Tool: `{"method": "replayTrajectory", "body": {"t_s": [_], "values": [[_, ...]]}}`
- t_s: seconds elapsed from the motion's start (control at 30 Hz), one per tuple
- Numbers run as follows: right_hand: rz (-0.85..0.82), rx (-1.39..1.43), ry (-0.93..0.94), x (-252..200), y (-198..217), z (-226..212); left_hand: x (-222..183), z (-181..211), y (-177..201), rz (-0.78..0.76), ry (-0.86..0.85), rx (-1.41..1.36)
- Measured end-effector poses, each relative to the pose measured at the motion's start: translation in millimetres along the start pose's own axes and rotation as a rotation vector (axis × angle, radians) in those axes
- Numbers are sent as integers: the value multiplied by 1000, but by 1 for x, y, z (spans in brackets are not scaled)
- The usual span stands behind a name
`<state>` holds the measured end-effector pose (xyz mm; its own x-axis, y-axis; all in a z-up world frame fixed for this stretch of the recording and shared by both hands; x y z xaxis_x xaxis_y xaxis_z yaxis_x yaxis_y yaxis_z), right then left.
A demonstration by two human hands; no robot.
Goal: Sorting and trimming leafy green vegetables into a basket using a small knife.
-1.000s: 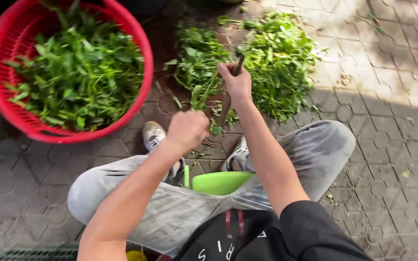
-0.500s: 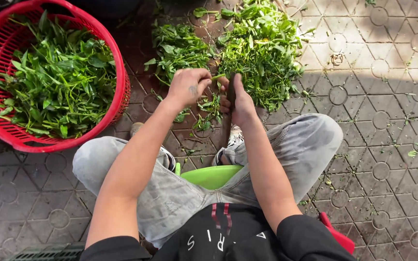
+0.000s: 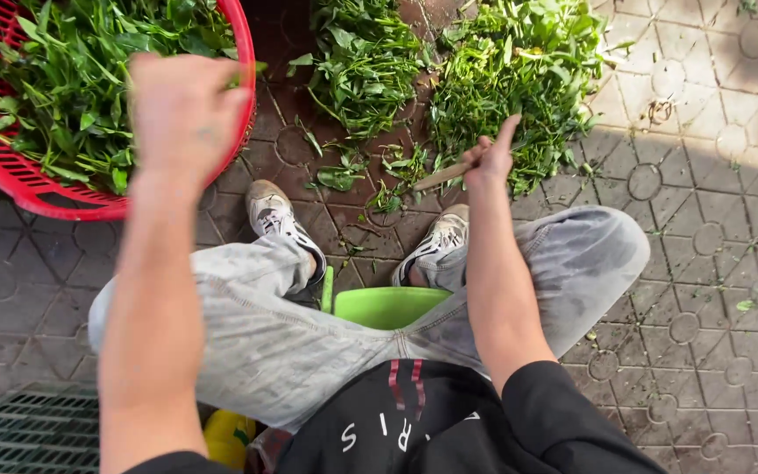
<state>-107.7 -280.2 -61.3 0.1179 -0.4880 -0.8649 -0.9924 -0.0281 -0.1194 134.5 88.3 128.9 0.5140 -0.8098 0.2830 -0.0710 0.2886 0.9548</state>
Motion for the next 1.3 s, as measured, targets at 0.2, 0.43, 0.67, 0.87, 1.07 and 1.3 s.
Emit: {"method": "replayTrajectory", "body": {"t_s": [0.2,0.43,0.67,0.87,1.07,1.3], "values": [[-142,-1151,300,62,-48,77,-54,-28,42,-227,262,-99],[-314,-1888,800,159,-91,132,-27,45,54,-587,209,-484],[-336,-1996,967,162,-81,118,-13,52,42,-421,129,-236],[-524,-1208,474,47,-54,72,-4,72,-16,-336,20,-223],[-747,-793,427,-31,-40,53,15,111,-114,-179,-83,-183],[-697,-581,216,-84,-30,44,17,114,-132,-388,273,-639]]}}
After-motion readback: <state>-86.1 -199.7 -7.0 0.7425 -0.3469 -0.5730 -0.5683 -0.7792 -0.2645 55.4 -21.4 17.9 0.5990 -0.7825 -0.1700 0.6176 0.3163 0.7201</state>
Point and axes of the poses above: each hand's wrist, its own x-axis towards the middle knuckle, its own y-axis out of the back of the hand, z = x × y, the point moved 5 cm from there along x, towards the middle knuckle, and after that the axes turned 6 degrees about -y, right-handed, at the moved point
